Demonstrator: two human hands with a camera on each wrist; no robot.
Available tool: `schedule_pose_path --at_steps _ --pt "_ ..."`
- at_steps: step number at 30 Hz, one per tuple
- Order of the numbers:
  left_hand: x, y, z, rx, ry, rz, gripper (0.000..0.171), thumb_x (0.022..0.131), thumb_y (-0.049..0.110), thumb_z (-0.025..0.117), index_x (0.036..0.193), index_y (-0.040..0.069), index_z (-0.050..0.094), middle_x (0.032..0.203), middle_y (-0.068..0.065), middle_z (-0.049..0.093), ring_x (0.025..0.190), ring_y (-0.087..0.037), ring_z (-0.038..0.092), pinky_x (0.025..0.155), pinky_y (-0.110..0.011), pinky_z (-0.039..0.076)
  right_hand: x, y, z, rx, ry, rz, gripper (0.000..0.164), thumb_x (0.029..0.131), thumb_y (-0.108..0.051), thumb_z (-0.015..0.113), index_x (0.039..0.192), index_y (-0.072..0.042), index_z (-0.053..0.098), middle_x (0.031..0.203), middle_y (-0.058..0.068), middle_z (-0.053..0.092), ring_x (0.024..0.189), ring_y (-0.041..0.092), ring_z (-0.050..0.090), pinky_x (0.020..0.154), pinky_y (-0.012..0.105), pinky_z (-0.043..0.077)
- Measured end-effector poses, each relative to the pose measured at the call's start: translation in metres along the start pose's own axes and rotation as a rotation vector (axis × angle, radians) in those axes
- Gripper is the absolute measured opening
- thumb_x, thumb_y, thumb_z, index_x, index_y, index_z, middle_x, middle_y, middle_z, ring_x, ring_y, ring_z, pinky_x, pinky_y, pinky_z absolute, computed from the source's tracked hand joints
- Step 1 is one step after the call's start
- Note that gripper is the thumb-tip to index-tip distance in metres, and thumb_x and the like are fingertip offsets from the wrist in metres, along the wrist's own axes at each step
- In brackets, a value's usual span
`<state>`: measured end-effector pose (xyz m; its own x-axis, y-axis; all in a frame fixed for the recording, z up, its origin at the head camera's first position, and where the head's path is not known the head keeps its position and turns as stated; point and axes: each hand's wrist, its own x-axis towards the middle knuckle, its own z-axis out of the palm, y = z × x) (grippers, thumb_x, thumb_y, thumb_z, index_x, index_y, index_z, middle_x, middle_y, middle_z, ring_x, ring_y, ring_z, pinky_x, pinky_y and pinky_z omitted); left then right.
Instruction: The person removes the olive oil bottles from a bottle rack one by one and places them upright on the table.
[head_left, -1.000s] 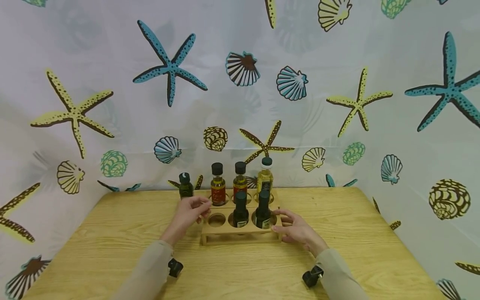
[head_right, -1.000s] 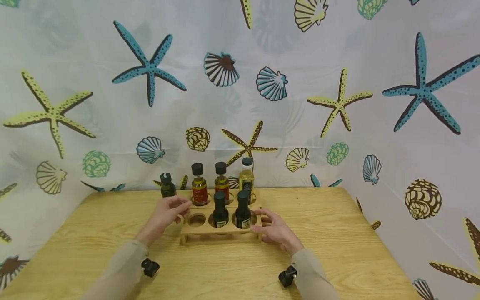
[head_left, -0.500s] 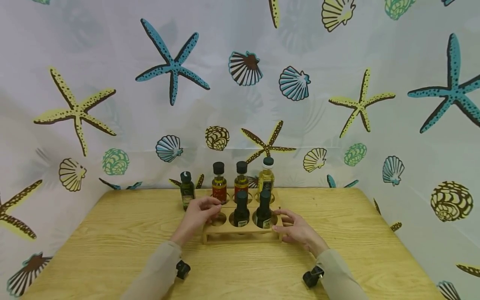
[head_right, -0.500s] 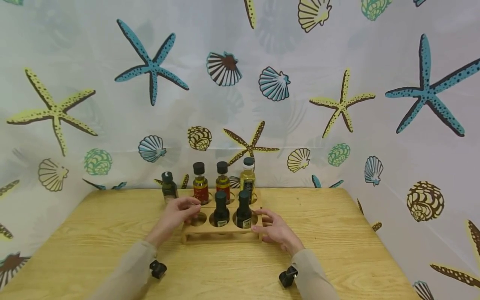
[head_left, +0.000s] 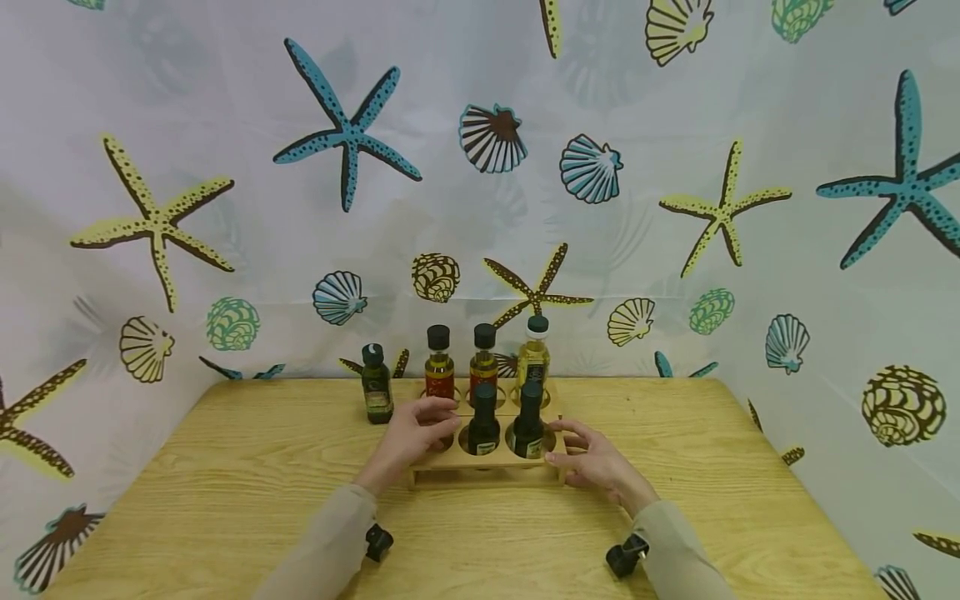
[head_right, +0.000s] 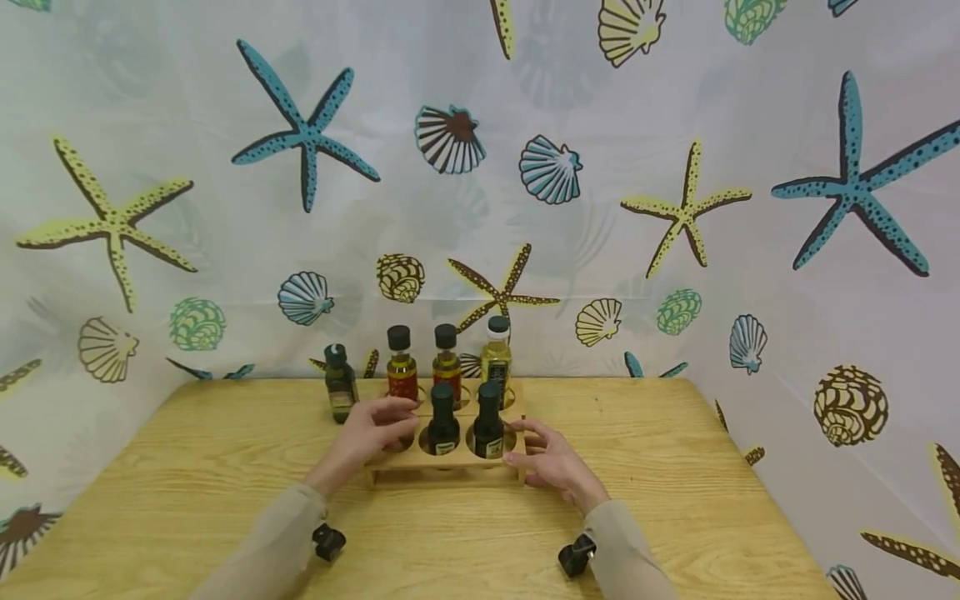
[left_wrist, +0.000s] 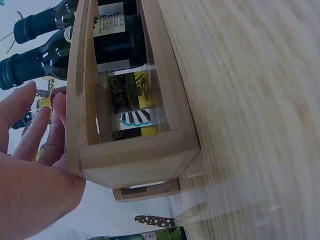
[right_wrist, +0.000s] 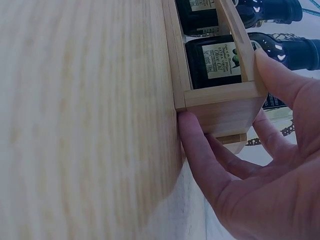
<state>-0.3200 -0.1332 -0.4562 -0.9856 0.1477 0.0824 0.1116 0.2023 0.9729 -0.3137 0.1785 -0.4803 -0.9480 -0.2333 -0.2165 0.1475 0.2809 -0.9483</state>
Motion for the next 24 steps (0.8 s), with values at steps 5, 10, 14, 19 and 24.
schedule_pose_path --at_steps 5,10,14,19,24 --pt "0.001 0.001 0.006 0.023 -0.028 0.035 0.042 0.09 0.018 0.073 0.129 0.005 0.064 0.12 -0.014 0.069 0.093 -0.017 0.067 0.07 -0.033 0.058 -0.002 -0.001 0.0 -0.008 -0.005 -0.009 0.06 0.085 -0.03 0.078 0.14 -0.025 0.053 0.151 0.024 0.037 0.135 0.042 0.042 0.085 0.041 0.057" --pt "0.002 0.004 0.011 0.031 -0.037 0.068 0.042 0.088 0.024 0.075 0.127 0.009 0.066 0.121 -0.015 0.068 0.091 -0.018 0.066 0.069 -0.037 0.058 -0.003 -0.001 0.0 -0.001 -0.012 -0.014 0.06 0.085 -0.029 0.078 0.14 -0.025 0.054 0.151 0.023 0.036 0.137 0.041 0.039 0.086 0.041 0.057" --pt "0.003 0.006 0.016 0.03 -0.012 0.08 0.043 0.086 0.029 0.077 0.124 0.015 0.067 0.12 -0.011 0.068 0.098 -0.022 0.065 0.072 -0.043 0.057 -0.003 -0.001 0.0 0.006 -0.005 -0.014 0.058 0.085 -0.028 0.078 0.138 -0.027 0.055 0.151 0.022 0.037 0.137 0.041 0.04 0.085 0.041 0.057" --pt "0.003 0.007 0.023 0.035 0.022 0.094 0.047 0.084 0.03 0.079 0.127 0.015 0.066 0.119 -0.008 0.069 0.11 -0.026 0.065 0.082 -0.041 0.056 -0.002 0.0 0.0 0.0 -0.01 -0.013 0.06 0.085 -0.029 0.078 0.139 -0.026 0.054 0.151 0.023 0.037 0.137 0.041 0.04 0.085 0.04 0.057" --pt "0.005 0.008 0.029 0.014 0.037 0.089 0.05 0.084 0.029 0.079 0.129 0.014 0.064 0.118 -0.008 0.068 0.111 -0.025 0.064 0.091 -0.043 0.054 -0.001 0.001 0.0 0.001 -0.005 -0.005 0.06 0.084 -0.03 0.079 0.139 -0.027 0.054 0.151 0.023 0.037 0.136 0.041 0.041 0.085 0.039 0.057"
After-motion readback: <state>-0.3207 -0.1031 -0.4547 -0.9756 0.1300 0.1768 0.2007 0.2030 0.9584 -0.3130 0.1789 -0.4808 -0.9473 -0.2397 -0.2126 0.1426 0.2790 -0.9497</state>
